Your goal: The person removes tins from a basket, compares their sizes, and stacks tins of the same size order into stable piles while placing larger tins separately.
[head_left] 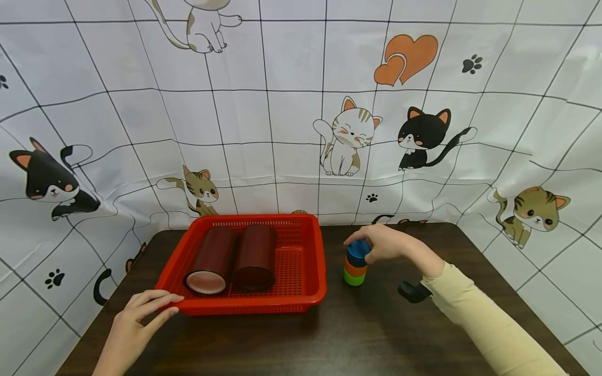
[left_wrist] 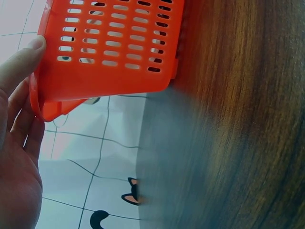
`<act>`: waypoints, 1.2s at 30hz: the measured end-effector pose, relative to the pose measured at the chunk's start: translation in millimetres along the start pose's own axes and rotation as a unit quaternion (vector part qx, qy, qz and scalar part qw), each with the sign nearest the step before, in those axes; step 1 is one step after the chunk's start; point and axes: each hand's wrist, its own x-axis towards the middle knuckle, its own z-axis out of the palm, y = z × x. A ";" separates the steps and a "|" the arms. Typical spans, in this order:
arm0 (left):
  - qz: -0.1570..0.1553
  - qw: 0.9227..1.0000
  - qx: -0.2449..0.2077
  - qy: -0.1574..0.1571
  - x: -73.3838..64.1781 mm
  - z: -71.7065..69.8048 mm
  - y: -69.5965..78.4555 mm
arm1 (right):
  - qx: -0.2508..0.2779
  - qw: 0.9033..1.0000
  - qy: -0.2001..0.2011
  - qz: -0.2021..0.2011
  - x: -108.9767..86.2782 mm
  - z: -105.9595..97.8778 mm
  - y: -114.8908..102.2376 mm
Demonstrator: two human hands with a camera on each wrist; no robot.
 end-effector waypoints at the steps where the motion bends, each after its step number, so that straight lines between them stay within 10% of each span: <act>1: 0.002 1.000 -0.001 0.001 0.0 0.1 -0.1 | -0.001 1.000 0.000 -0.001 -0.2 -0.1 0.0; 36: 0.013 0.999 -0.022 0.019 0.0 0.5 2.3 | -0.015 0.999 0.015 -0.023 -3.1 0.3 1.7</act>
